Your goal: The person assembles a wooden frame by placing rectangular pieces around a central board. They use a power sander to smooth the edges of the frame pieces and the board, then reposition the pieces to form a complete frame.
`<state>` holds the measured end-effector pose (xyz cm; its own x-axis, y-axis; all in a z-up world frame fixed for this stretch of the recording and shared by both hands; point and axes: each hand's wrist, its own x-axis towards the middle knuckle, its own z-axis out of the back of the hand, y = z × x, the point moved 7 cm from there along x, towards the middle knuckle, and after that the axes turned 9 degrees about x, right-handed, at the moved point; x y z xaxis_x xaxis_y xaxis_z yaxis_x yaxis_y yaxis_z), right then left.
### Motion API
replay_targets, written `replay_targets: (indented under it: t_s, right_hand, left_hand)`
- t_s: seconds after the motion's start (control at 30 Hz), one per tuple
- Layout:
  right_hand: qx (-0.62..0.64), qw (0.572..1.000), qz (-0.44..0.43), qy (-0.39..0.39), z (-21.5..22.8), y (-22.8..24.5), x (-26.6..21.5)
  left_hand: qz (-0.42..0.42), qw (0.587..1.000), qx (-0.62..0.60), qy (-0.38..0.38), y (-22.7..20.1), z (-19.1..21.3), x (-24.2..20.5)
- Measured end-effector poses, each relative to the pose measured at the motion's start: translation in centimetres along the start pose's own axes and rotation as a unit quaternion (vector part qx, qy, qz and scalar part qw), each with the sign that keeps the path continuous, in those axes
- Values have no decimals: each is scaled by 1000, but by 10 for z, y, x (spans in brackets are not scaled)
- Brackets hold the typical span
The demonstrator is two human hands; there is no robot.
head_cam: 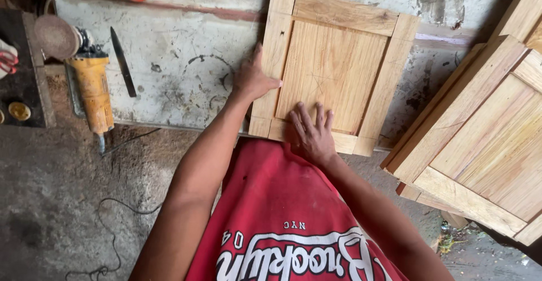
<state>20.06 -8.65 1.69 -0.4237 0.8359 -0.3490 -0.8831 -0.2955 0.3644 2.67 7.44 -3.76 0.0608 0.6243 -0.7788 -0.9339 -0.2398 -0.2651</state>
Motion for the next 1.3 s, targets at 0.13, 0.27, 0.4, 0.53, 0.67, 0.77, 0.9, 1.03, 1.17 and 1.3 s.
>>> replay_targets:
  t_s: [0.13,0.27,0.4,0.53,0.67,0.77,0.9,1.03,1.17,1.3]
  right_hand:
    - [-5,1000,-4,-7,-13,0,-6]
    - [-23,998,8,-50,-10,4,-2]
    - [-13,997,9,-73,-4,5,7]
    - [-8,999,-14,-41,-1,11,-1]
    - [-46,995,-11,-92,17,17,13]
    - [-34,998,-13,-57,20,20,6]
    - [120,986,-56,97,43,-46,51]
    - [146,924,-345,-81,124,-201,84]
    - [193,857,-476,-43,146,-280,97]
    - [232,849,-473,-45,120,-264,86]
  left_hand:
    - [-21,999,1,-25,-1,-2,-4]
    - [-7,999,21,-22,-2,-5,-6]
    - [-14,999,3,-42,1,-1,-7]
    - [-27,999,-23,-37,-2,-9,-13]
    - [-24,998,-29,-50,-1,1,-8]
    - [-45,993,-57,-95,3,-4,-20]
    - [-62,990,-66,-104,-5,8,-4]
    - [-15,997,-56,-50,0,-5,-10]
    - [3,997,-65,-35,-5,-6,-3]
    - [-79,990,-84,-81,-1,-15,-13]
